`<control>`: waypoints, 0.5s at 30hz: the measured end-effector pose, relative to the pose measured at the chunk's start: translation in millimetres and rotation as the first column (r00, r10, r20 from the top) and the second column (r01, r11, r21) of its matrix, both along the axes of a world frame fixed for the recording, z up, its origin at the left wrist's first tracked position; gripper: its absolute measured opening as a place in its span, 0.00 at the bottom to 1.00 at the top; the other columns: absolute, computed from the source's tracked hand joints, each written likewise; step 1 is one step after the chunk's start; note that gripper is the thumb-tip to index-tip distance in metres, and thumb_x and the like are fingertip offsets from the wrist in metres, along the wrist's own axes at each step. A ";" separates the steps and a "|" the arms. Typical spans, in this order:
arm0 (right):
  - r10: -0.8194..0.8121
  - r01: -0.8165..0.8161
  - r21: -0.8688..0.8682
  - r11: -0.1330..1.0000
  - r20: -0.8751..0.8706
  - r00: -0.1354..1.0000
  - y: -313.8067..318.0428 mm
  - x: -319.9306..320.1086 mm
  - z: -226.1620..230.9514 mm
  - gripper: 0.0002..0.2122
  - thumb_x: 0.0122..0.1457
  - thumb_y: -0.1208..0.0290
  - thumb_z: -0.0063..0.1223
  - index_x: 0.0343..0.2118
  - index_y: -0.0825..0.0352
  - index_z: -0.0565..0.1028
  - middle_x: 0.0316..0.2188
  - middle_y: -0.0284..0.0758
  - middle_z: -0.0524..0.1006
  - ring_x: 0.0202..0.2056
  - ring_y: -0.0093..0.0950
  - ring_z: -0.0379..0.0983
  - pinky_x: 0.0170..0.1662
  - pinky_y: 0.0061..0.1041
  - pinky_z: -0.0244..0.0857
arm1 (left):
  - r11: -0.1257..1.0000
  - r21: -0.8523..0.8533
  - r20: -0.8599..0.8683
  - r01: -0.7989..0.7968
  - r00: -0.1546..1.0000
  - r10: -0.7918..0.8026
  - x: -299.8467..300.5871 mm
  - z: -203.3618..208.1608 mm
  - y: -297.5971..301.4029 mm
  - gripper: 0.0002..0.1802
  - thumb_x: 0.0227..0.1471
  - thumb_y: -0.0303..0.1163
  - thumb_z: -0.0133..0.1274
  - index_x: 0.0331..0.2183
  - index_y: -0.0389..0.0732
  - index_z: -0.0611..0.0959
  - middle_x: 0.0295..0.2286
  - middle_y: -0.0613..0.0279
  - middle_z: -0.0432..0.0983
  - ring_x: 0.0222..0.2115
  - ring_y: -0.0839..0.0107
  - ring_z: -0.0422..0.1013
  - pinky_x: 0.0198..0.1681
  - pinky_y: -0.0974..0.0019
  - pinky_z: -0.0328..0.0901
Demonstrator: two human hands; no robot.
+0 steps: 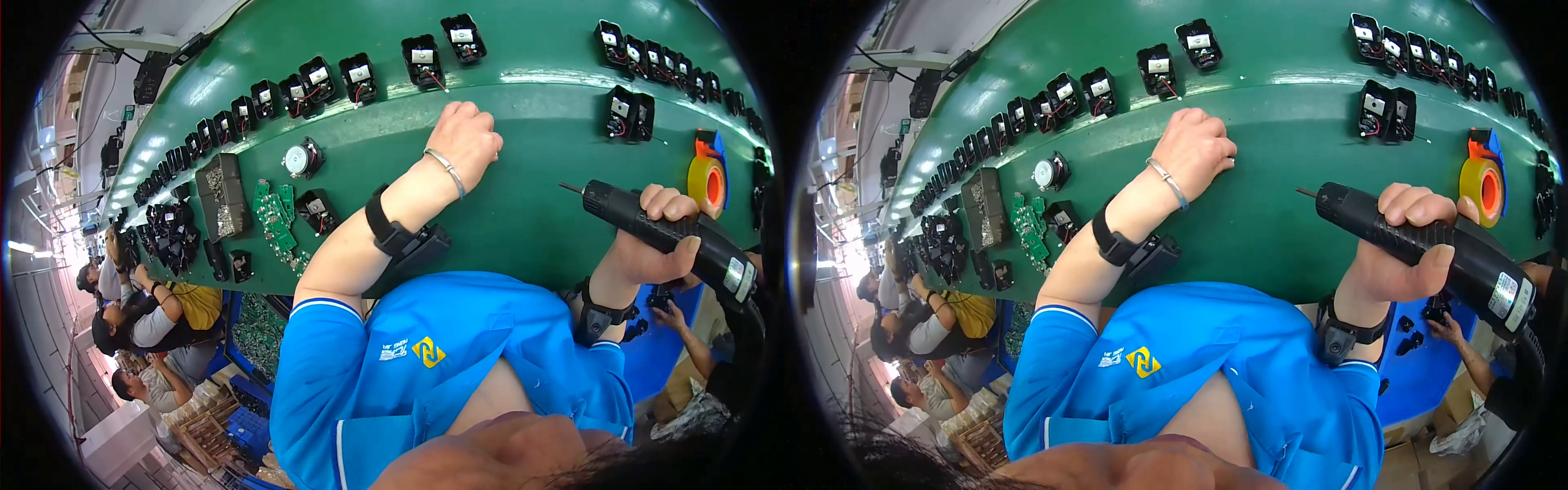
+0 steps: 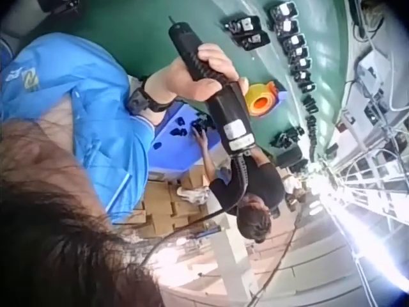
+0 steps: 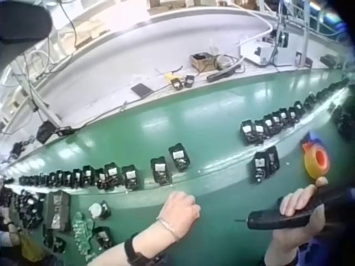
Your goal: Assembling small electronic components by picking up screws and using an electric screwdriver on a factory production line.
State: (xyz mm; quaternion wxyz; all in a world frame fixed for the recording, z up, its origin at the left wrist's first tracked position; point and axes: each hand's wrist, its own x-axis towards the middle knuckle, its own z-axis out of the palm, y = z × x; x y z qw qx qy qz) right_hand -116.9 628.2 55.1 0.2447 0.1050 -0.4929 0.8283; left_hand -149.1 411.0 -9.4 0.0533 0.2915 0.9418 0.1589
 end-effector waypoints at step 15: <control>-0.042 0.030 -0.142 0.989 -0.085 0.996 24.8 1.8 34.3 0.20 0.44 0.59 0.42 0.38 0.67 0.61 0.20 0.31 0.64 0.19 0.22 0.58 0.24 0.21 0.52 | 0.191 0.544 0.833 -0.817 0.499 -0.238 10.5 27.0 31.3 0.08 0.39 0.25 0.51 0.27 0.33 0.75 0.23 0.62 0.71 0.25 0.76 0.67 0.30 0.76 0.63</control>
